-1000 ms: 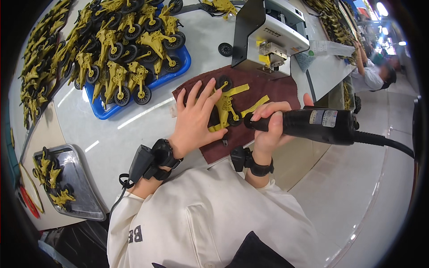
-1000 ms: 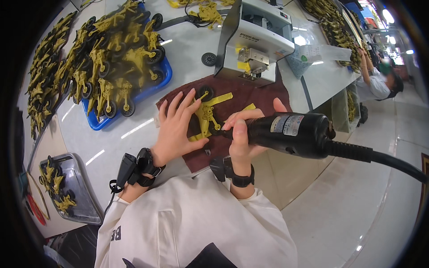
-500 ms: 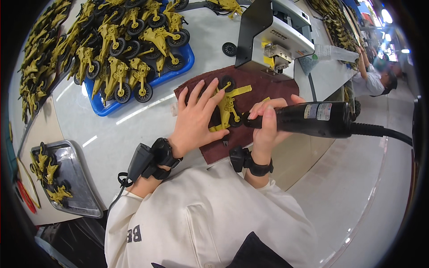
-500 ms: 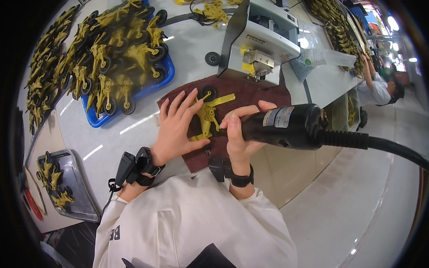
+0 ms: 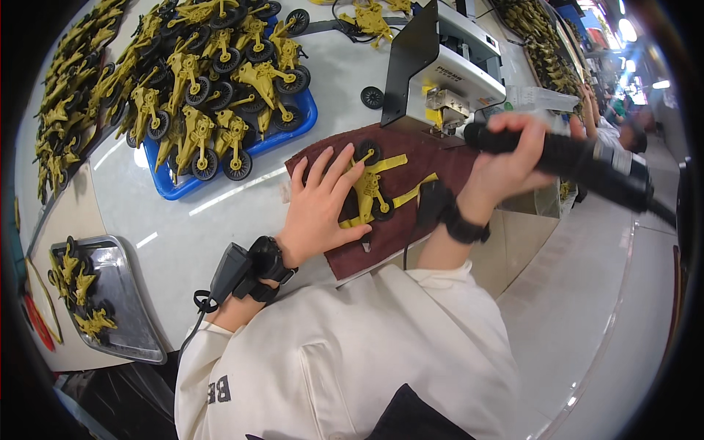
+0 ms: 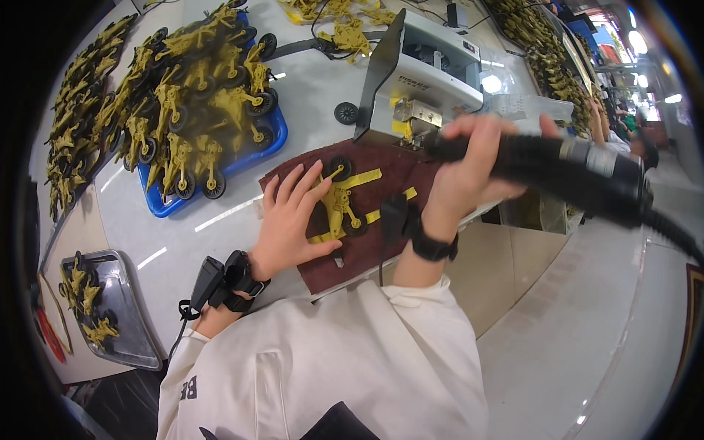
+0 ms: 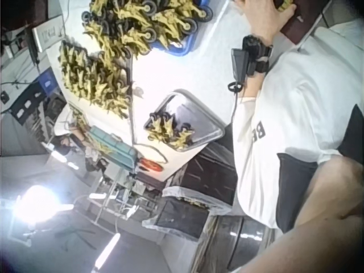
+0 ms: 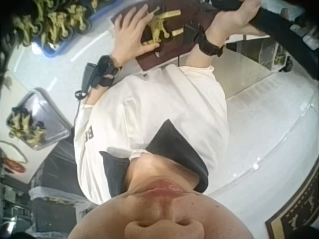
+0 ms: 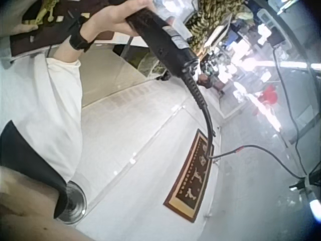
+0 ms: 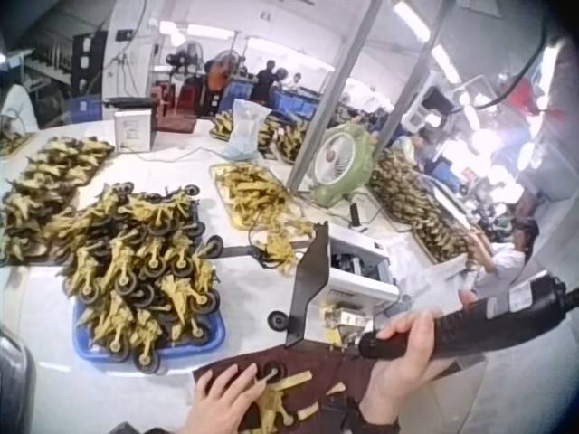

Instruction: Assembling small yellow toy motorcycle parts using an electric screwdriver.

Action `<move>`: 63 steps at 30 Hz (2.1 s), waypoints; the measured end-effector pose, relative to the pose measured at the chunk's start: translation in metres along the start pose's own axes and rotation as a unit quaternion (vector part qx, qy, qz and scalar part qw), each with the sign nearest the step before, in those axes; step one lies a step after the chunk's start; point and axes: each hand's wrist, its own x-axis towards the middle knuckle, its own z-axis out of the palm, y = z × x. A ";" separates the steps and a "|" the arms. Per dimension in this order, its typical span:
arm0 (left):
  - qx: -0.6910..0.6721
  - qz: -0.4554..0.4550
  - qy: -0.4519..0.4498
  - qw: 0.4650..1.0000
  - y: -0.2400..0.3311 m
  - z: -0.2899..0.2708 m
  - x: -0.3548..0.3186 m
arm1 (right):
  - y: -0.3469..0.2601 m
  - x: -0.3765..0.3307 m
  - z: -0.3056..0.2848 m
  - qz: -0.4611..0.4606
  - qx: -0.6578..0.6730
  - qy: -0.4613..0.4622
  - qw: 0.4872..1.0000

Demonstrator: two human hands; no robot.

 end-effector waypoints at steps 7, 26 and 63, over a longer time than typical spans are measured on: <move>0.000 -0.001 0.008 1.000 0.000 0.001 -0.005 | 0.011 -0.002 0.002 0.141 -0.021 -0.078 0.987; -0.002 0.000 0.012 1.000 -0.003 0.004 -0.004 | -0.043 -0.127 -0.008 0.171 -0.021 -0.185 0.967; -0.025 0.003 0.028 0.999 -0.003 -0.004 -0.004 | 0.008 -0.001 0.007 -0.029 -0.055 0.026 0.998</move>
